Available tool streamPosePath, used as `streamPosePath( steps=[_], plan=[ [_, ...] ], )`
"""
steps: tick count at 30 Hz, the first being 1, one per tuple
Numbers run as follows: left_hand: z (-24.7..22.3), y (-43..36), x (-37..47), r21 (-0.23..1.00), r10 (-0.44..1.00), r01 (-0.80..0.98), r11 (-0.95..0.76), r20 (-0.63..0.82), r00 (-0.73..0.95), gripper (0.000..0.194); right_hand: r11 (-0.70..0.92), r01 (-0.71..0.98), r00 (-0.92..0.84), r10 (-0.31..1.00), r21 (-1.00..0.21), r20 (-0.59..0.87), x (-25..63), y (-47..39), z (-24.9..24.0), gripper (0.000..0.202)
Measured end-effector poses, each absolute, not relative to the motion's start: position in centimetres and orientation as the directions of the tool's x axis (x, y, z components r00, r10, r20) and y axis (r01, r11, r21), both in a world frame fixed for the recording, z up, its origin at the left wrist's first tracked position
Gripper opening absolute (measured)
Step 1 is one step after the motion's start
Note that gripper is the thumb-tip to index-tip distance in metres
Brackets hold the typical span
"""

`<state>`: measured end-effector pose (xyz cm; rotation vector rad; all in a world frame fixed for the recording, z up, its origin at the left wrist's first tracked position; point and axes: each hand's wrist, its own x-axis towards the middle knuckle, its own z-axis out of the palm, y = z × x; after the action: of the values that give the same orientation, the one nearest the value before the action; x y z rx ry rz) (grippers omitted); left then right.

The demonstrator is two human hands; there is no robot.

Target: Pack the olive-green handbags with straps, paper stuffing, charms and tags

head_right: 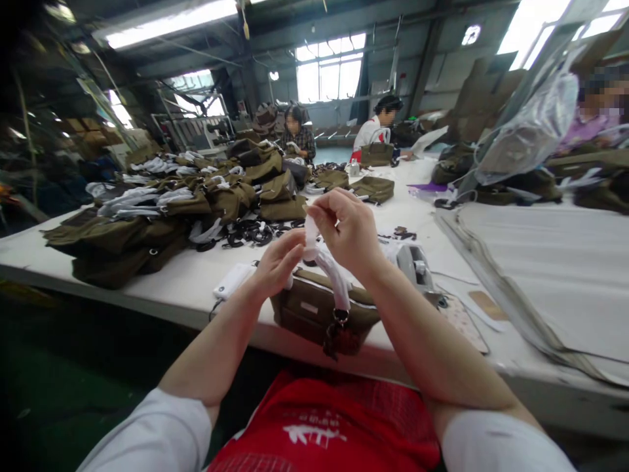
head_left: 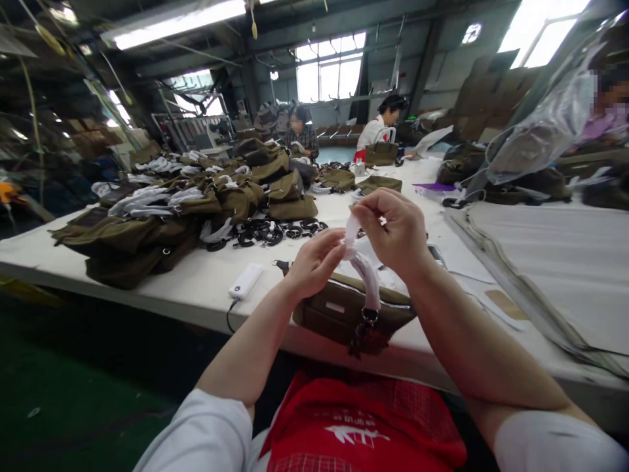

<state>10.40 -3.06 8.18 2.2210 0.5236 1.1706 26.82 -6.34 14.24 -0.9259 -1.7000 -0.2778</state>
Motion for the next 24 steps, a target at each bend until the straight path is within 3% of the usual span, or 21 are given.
streamPosePath(
  steps=[4, 10, 13, 19, 24],
  plan=[
    [8.4, -2.6, 11.2, 0.648, 0.602, 0.180, -0.740, 0.519, 0.607, 0.032, 0.665, 0.692, -0.069, 0.450, -0.282, 0.891, 26.6, -6.0, 13.8, 0.024],
    [6.6, -1.9, 11.3, 0.589, 0.633, 0.255, -0.766, 0.624, 0.459, 0.032, 0.652, 0.530, -0.094, 0.681, -0.542, 0.727, 27.1, -5.3, 11.2, 0.023],
    [6.4, -1.9, 11.7, 0.557, 0.619, 0.274, -0.784, 0.669, 0.411, 0.031, 0.667, 0.547, -0.172, 0.681, -0.506, 0.712, 26.8, -5.0, 11.0, 0.025],
    [6.2, -1.8, 12.5, 0.479, 0.577, 0.334, -0.812, 0.745, 0.335, 0.031, 0.672, 0.653, -0.158, 0.572, -0.350, 0.805, 25.7, -5.3, 12.5, 0.027],
    [6.1, -1.7, 12.2, 0.422, 0.560, 0.397, -0.815, 0.750, 0.353, 0.033, 0.669, 0.569, -0.124, 0.645, -0.478, 0.754, 27.6, -6.0, 11.8, 0.023]
  ],
)
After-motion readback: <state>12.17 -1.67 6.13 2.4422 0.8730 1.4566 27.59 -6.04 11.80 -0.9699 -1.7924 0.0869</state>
